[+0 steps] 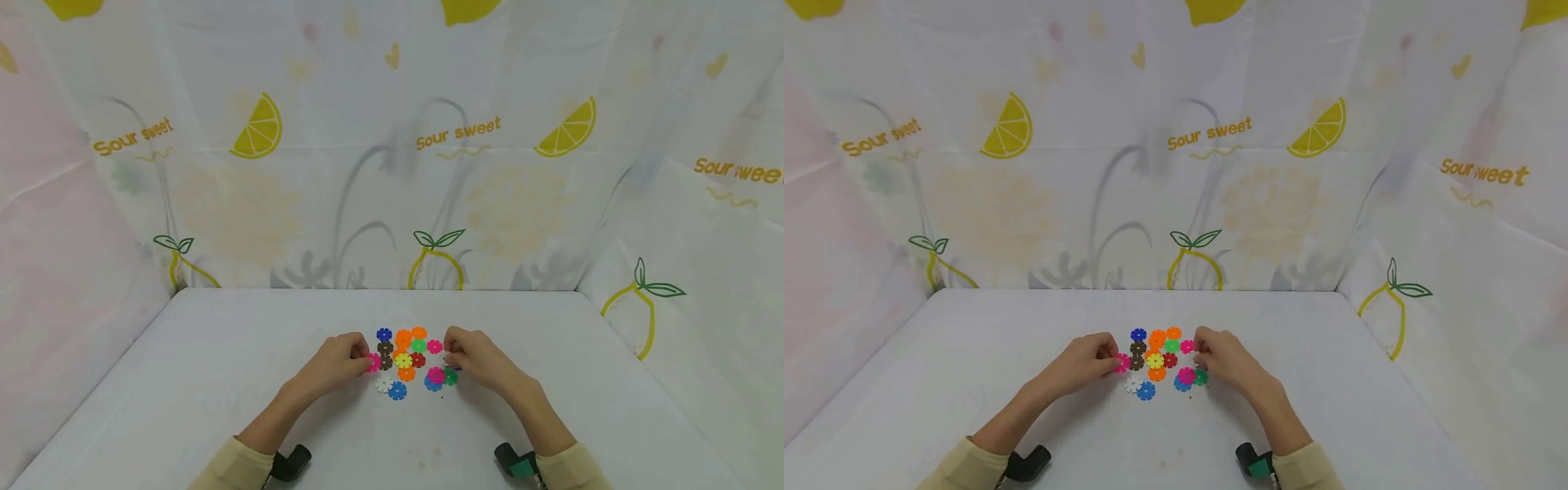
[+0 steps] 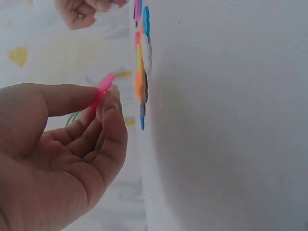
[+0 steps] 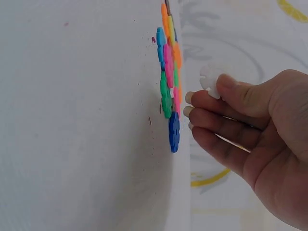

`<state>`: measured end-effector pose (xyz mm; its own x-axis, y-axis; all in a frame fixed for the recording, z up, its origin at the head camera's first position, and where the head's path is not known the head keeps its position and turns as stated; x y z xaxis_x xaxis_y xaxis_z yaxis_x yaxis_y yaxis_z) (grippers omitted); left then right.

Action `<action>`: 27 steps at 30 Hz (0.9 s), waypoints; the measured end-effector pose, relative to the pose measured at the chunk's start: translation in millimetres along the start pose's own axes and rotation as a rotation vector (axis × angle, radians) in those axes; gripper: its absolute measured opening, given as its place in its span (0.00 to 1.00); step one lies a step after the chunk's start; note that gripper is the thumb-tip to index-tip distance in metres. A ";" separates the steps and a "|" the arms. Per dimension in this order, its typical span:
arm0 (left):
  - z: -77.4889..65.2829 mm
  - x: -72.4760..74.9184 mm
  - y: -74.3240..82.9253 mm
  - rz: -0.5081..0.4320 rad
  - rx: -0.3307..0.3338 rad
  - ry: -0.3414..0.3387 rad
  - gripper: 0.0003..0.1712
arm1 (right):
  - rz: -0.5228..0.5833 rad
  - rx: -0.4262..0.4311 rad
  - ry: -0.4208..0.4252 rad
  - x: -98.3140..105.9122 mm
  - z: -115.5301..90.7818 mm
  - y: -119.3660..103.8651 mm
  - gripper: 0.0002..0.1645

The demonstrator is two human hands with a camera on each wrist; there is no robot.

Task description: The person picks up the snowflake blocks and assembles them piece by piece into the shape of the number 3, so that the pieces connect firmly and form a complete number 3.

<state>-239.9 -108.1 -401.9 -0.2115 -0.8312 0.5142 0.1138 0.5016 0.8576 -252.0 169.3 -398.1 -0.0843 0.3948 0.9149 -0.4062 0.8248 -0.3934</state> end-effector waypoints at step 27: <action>-5.5 -1.0 17.3 -0.146 -0.053 -0.028 0.05 | 0.121 0.263 0.071 0.1 -1.1 -25.4 0.03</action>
<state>-232.3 -100.0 -387.5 -0.2567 -0.8870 0.3839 0.1303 0.3618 0.9231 -240.6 148.8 -388.1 -0.0868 0.5187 0.8505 -0.6193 0.6406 -0.4540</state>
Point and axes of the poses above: each hand's wrist, its own z-axis towards the middle knuckle, its own x-axis out of the back of the hand, y = z × x, the point moved 1 cm from there along z, towards the middle knuckle, and after that the axes turned 13 degrees about -z, right-handed, at the moved point
